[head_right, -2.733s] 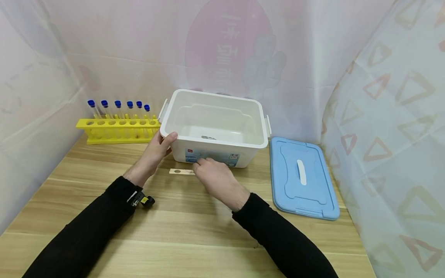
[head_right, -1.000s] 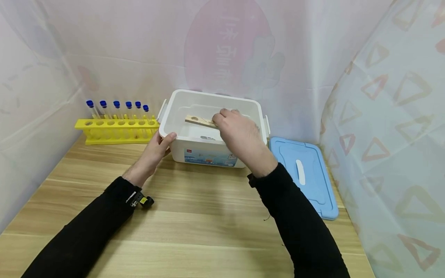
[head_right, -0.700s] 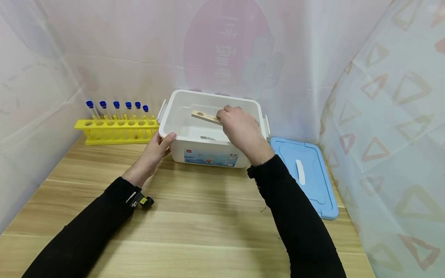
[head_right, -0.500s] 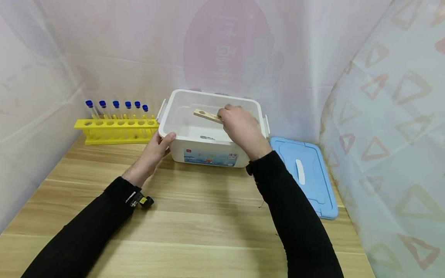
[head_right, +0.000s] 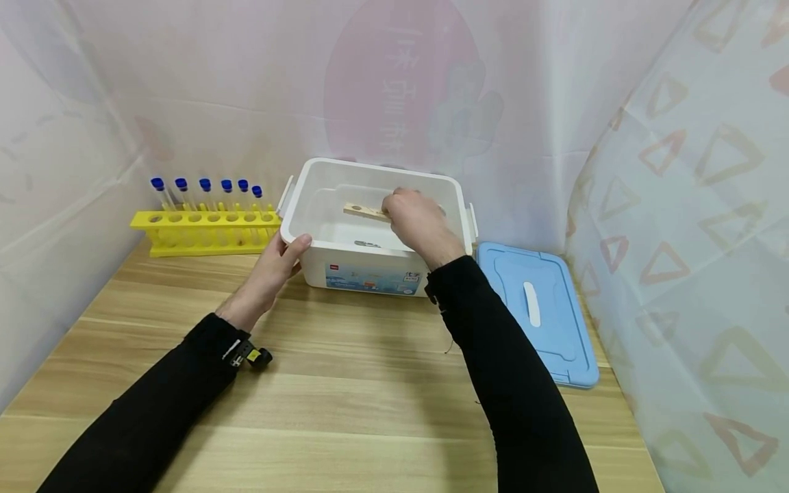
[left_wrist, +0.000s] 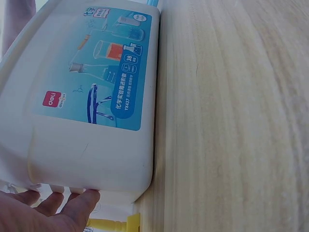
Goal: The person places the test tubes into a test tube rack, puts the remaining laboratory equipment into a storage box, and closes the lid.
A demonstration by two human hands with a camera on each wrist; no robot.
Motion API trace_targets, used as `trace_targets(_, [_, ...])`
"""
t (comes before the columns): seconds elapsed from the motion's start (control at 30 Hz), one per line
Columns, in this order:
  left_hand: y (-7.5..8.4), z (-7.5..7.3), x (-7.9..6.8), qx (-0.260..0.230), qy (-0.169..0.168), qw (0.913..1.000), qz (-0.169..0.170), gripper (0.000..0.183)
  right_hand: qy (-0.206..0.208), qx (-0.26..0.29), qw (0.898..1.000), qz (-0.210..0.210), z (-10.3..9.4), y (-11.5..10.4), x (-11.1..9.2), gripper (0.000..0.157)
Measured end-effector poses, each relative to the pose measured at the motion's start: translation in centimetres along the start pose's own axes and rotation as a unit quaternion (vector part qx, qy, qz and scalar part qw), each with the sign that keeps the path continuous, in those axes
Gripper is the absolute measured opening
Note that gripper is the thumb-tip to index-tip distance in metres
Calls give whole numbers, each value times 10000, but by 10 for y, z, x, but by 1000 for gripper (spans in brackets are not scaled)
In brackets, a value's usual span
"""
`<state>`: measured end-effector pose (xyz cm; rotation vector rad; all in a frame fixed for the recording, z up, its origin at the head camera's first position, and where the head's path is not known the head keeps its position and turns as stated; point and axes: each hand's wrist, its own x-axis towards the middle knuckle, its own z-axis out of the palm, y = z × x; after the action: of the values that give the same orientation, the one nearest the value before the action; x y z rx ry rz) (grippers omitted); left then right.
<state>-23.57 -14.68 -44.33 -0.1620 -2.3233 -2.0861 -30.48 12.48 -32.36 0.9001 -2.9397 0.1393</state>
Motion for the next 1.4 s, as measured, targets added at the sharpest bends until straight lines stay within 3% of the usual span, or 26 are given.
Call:
trace_targets(0.4, [0,1,1,11,-4,10000,93,85,-272,371,9988,-178,20,5,10,30])
trace_targets(0.63, [0,1,0,-40,-40,10000,75,83,-371,687,9968,-154,31,9,10,38])
trace_targets(0.83, [1,1,0,-58,-21,10000,77,83,-729,798,9941,-104,34,9,11,41])
trace_targets(1.13, [2,0,-1,-23,-1,10000,67,84,-1071,1060,9884,165,35,9,5,34])
trace_targets(1.4, [1,1,-1,-57,-45,9999,127,85,-1566,921,9827,354,35,10,2,27])
